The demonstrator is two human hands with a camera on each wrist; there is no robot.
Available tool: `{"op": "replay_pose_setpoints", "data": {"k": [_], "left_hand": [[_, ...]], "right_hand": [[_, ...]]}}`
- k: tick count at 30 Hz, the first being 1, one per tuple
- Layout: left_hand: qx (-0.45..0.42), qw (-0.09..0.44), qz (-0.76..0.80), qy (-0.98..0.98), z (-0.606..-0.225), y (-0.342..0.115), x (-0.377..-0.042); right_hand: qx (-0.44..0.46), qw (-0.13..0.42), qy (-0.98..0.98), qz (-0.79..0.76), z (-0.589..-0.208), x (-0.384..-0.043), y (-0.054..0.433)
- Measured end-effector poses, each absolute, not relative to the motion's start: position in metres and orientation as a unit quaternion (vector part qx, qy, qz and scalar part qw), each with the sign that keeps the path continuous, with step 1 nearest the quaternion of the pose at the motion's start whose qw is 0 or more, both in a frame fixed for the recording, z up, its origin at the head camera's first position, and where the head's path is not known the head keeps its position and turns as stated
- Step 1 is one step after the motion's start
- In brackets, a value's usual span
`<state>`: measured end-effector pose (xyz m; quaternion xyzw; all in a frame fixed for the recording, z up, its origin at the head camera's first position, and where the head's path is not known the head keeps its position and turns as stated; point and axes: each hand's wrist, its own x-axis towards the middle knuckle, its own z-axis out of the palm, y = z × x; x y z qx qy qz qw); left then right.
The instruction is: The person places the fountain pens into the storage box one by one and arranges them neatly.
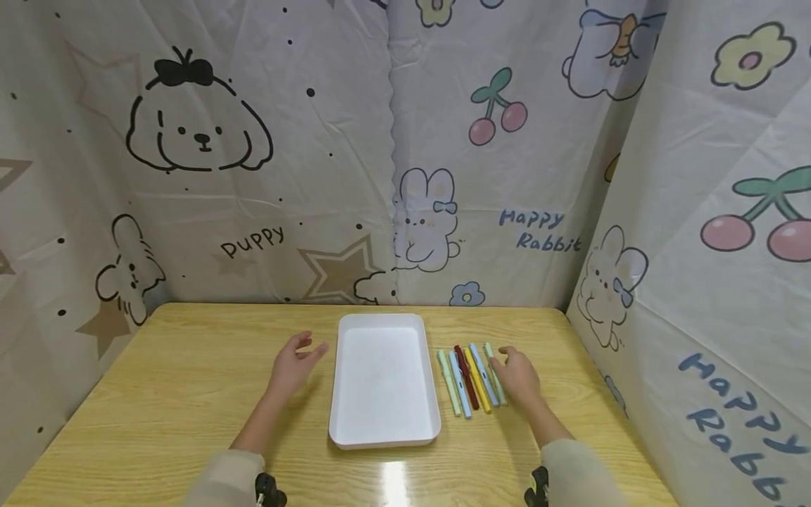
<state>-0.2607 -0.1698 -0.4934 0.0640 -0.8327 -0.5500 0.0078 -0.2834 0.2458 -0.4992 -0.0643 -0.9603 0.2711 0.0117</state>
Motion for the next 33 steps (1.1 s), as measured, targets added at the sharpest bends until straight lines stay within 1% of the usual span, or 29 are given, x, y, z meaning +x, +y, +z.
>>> {"op": "replay_pose_setpoints", "data": {"k": [10, 15, 21, 28, 33], "left_hand": [[0.067, 0.022, -0.573, -0.817, -0.509, -0.153, -0.261], [0.076, 0.018, -0.575, -0.814, -0.514, -0.143, -0.26], [0.093, 0.027, -0.577, -0.811, -0.519, -0.131, -0.259], [0.089, 0.046, -0.573, -0.813, -0.527, -0.125, -0.259], [0.094, 0.048, -0.568, -0.816, -0.53, -0.12, -0.257]], "right_hand": [[-0.094, 0.015, -0.953, 0.289, -0.515, -0.288, 0.246], [-0.103, 0.011, -0.951, 0.292, -0.52, -0.292, 0.245], [-0.115, 0.008, -0.949, 0.293, -0.523, -0.292, 0.241], [-0.126, 0.007, -0.948, 0.291, -0.523, -0.292, 0.239], [-0.137, 0.004, -0.949, 0.284, -0.526, -0.294, 0.239]]}}
